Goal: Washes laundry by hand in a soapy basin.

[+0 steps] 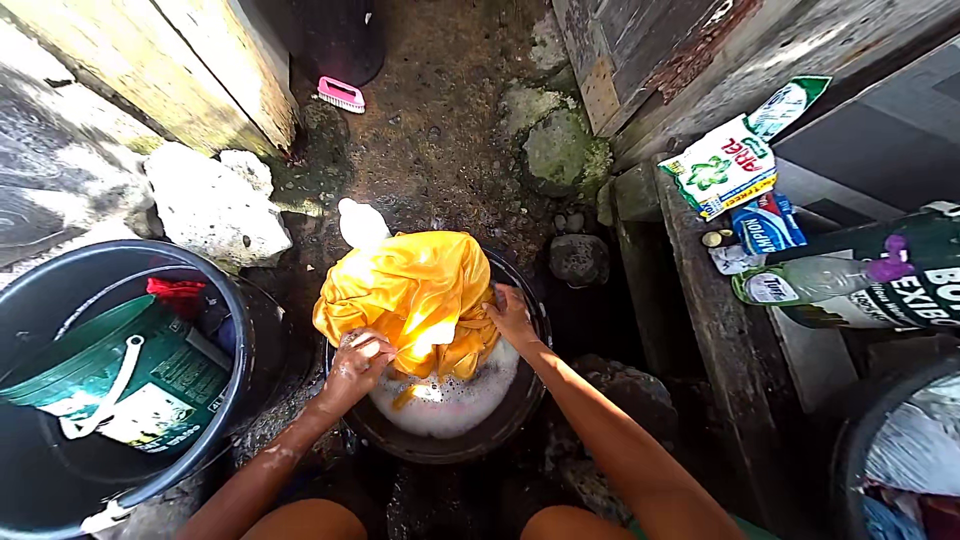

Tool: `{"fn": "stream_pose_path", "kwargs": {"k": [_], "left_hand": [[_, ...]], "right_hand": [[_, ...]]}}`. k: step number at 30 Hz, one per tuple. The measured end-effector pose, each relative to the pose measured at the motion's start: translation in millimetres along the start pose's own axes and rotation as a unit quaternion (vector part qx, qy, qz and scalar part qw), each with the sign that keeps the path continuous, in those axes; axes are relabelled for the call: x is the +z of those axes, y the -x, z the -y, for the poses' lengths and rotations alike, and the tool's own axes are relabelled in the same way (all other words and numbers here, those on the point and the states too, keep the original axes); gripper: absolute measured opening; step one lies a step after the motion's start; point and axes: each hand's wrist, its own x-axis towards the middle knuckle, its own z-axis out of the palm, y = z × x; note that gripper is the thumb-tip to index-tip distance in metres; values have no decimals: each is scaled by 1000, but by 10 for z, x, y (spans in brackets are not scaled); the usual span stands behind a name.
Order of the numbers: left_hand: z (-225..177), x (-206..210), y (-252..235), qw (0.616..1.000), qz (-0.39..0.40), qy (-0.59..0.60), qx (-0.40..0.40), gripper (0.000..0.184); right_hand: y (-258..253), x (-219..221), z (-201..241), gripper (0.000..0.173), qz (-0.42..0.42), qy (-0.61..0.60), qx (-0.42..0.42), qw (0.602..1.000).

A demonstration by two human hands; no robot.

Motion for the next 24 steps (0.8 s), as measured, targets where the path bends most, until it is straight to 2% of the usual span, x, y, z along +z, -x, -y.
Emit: {"fn": "stream_pose_path", "kwargs": {"k": [2, 5, 7, 11, 16, 21, 24], "left_hand": [[-32, -93, -16, 997, -46, 61, -12, 15], [-96, -294, -51, 978, -124, 161, -45, 10], [-133, -401, -67, 958, -190, 196, -90, 9], [-32, -447, -83, 920, -283, 194, -191, 7], [118, -419, -89, 898, -308, 179, -259, 9], [188, -408, -100, 884, -313, 178, -298, 11], [232, -398, -118, 877, -306, 188, -320, 15]], "right_hand": [[-85, 47, 2, 64, 15, 54, -12, 998], [-120, 48, 28, 40, 26, 100, -17, 995], [-90, -6, 44, 31, 18, 92, -21, 995], [22, -119, 11, 25, -35, 31, -32, 998], [106, -152, 7, 26, -97, 28, -35, 994], [121, -176, 15, 27, -95, 51, -24, 994], [98, -124, -31, 33, -101, 103, -76, 987]]}}
